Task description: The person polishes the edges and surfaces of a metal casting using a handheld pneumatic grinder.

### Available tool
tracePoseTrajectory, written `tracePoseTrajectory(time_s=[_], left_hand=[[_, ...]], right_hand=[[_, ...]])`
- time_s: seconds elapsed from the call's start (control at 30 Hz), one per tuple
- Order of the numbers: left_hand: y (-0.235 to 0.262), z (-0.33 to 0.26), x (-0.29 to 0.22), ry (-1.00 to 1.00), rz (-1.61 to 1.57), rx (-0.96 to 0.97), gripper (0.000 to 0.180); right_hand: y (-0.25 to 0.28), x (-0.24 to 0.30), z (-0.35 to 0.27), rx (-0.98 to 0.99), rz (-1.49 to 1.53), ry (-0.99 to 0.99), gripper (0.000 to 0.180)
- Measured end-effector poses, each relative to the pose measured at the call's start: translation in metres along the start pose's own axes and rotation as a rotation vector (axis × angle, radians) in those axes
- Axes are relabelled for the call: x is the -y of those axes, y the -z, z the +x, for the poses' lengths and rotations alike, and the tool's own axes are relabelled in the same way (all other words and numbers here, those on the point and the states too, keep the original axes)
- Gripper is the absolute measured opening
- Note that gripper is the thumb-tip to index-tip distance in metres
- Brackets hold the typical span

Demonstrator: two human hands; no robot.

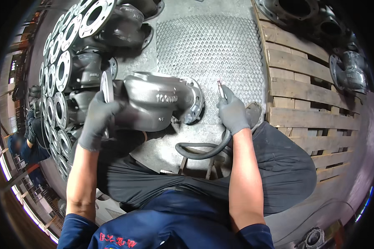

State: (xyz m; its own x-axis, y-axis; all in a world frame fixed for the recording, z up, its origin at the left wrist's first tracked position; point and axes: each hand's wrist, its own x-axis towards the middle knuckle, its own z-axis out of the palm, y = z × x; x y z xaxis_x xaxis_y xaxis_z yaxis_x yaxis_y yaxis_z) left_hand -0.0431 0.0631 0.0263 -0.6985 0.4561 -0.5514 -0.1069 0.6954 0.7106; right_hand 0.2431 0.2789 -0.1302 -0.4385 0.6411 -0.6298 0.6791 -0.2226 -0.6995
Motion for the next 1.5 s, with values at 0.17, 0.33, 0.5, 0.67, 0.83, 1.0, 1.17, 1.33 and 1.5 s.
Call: tracePoseTrajectory(time_s=[0.17, 0.33, 0.5, 0.67, 0.83, 1.0, 1.17, 1.33, 1.5], left_hand=[[-0.002, 0.011, 0.001, -0.038, -0.073, -0.128, 0.039], [0.005, 0.017, 0.005, 0.064, -0.247, -0.137, 0.04], [0.017, 0.025, 0.026, 0.067, -0.363, -0.182, 0.049], [0.012, 0.023, 0.019, 0.113, -0.394, -0.176, 0.047], [0.004, 0.012, 0.009, 0.102, -0.383, -0.207, 0.058], [0.008, 0.014, 0.013, 0.106, -0.43, -0.179, 0.058], [0.006, 0.013, 0.016, 0.092, -0.455, -0.178, 0.056], [0.005, 0.01, 0.014, 0.095, -0.464, -0.194, 0.054], [0.002, 0.007, 0.005, 0.139, -0.437, -0.127, 0.048]], right_hand=[[0.001, -0.005, 0.002, 0.051, 0.032, 0.026, 0.053], [-0.015, 0.001, 0.003, 0.178, 0.038, 0.018, 0.053], [-0.048, 0.005, -0.009, 0.212, -0.156, 0.22, 0.055], [-0.09, -0.006, -0.005, 0.079, -0.294, 0.342, 0.059], [-0.095, 0.005, 0.006, 0.067, -0.325, 0.254, 0.061], [-0.087, 0.01, -0.006, 0.118, -0.302, 0.219, 0.06], [-0.09, 0.014, 0.001, 0.127, -0.337, 0.159, 0.059], [-0.098, 0.005, -0.008, 0.132, -0.361, 0.159, 0.057], [-0.105, 0.015, 0.002, 0.015, -0.349, 0.162, 0.054]])
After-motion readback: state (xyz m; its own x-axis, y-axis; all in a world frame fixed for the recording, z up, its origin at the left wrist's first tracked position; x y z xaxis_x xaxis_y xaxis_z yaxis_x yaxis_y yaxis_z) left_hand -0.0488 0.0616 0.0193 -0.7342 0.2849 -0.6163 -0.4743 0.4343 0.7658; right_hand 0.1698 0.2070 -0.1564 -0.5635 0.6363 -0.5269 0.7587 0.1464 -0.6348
